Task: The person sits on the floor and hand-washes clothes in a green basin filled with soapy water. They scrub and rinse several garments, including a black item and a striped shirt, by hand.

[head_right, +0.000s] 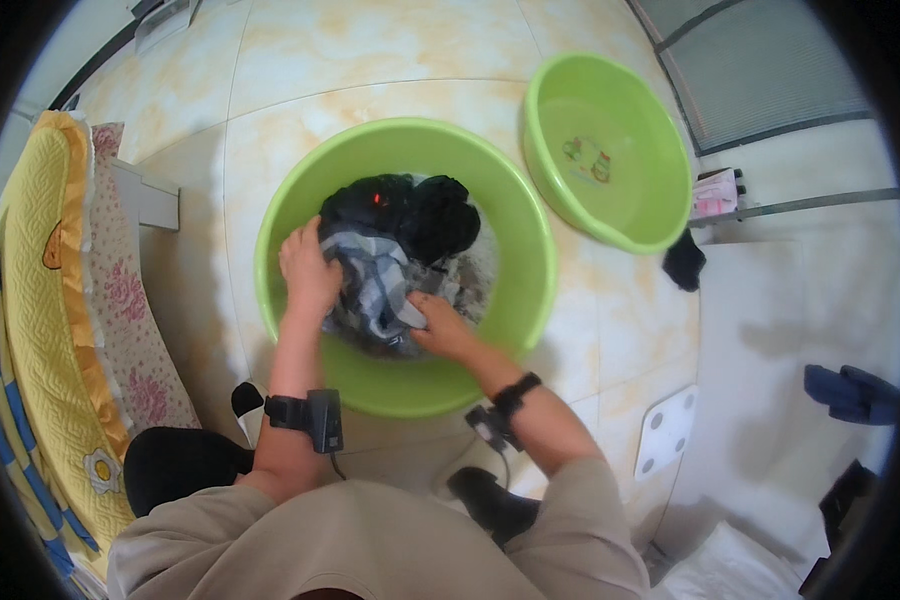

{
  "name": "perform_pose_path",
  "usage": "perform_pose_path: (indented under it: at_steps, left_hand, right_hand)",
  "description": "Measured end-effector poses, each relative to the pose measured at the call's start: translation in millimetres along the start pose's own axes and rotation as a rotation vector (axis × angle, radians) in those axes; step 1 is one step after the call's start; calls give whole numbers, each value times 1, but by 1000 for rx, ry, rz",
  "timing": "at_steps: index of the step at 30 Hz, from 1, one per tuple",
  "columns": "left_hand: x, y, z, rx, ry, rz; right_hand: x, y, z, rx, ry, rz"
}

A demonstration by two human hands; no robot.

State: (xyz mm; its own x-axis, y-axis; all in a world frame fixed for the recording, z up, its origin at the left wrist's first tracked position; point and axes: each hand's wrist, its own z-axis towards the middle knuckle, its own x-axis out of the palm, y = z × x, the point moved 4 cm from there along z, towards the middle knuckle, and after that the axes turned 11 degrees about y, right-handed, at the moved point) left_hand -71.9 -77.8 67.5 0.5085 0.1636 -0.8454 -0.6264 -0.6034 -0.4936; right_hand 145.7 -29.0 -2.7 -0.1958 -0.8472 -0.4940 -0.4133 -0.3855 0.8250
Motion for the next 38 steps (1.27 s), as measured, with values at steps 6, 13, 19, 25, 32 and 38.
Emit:
perform_pose_path:
  at_steps: [6,13,19,25,32,38]
  left_hand:
    - [45,-5,-11,-29,96,-429]
    - [133,44,-52,-640,954,-664]
    - [131,11,-60,-795,877,-1613]
    - [124,-5,-36,-674,725,-2063]
    - [177,4,-44,-554,424,-2220]
    - [166,0,-52,-664,436,-1605]
  right_hand:
    - [21,-28,11,695,-114,-225]
    - [5,-40,0,899,-341,-103]
    - [-10,25,-2,92,-254,487]
    - [-15,69,-15,13,-69,707]
    - [11,70,1,133,-450,599]
    - [7,29,8,515,-741,491]
